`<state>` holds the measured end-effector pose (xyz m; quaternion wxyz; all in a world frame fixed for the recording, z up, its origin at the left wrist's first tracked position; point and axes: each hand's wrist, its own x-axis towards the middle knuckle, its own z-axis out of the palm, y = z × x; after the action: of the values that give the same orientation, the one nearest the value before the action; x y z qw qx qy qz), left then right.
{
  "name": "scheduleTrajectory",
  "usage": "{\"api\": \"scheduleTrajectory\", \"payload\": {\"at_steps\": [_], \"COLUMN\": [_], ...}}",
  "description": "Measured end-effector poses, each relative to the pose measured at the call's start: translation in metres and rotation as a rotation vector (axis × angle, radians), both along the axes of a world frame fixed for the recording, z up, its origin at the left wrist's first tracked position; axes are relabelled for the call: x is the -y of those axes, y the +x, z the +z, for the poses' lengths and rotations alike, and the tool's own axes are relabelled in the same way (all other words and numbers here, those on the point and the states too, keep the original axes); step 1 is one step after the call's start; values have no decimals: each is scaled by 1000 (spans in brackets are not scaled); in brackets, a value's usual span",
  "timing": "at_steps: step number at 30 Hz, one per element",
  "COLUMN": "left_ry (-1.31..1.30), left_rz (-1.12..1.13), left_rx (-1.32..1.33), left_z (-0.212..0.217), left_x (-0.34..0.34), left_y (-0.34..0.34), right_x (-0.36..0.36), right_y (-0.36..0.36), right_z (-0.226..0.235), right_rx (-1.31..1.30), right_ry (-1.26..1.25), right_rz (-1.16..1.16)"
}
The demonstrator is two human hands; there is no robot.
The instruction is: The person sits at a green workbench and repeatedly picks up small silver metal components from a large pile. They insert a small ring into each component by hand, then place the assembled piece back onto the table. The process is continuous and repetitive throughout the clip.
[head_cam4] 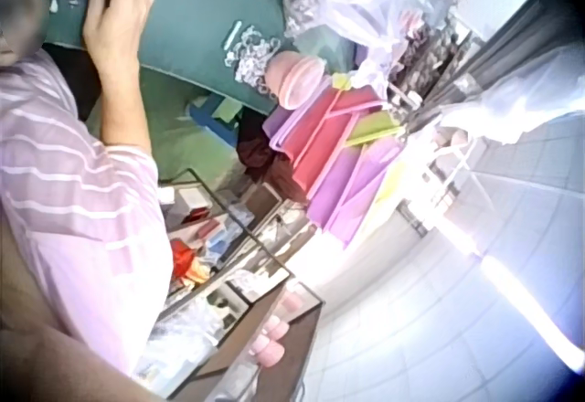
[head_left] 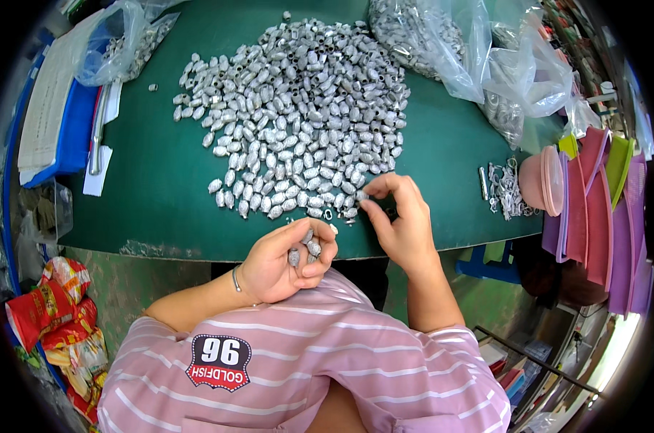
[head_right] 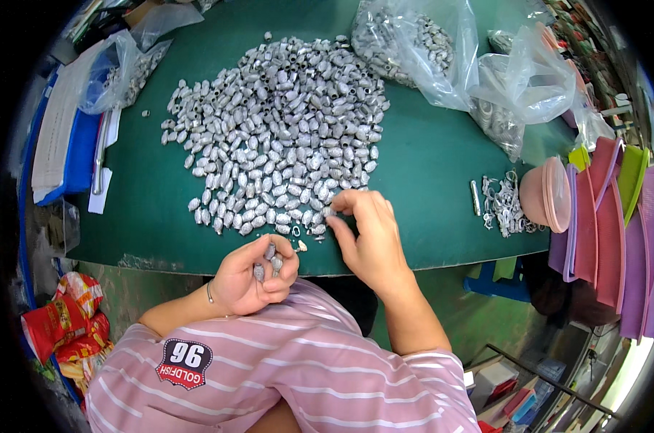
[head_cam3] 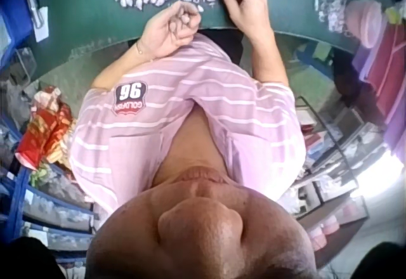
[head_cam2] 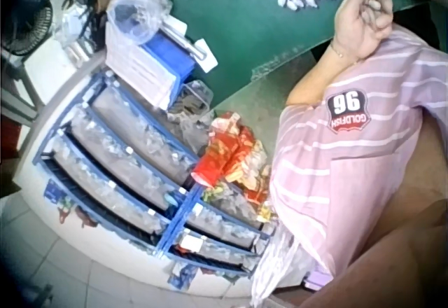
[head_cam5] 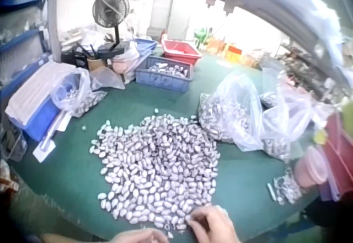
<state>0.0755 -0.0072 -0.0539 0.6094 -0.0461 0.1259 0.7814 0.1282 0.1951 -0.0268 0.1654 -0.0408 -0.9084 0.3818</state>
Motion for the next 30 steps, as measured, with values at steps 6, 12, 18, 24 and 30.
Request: {"api": "scheduleTrajectory", "payload": {"at_steps": [6, 12, 18, 24, 30], "left_ry": [73, 94, 92, 93, 94], "left_rz": [27, 30, 42, 47, 50], "left_rx": [14, 17, -4, -2, 7], "left_z": [-1, -1, -2, -1, -1], "left_x": [0, -1, -1, -2, -1], "left_y": [-2, -1, -2, -1, -1], "right_x": [2, 5, 4, 0, 13], "right_y": [12, 16, 14, -4, -27], "right_z": [-4, -11, -7, -6, -3], "right_rx": [-133, -81, -45, 24, 49], "right_ry": [-578, -1725, -1786, -619, 102], "right_rz": [89, 216, 148, -149, -168]}}
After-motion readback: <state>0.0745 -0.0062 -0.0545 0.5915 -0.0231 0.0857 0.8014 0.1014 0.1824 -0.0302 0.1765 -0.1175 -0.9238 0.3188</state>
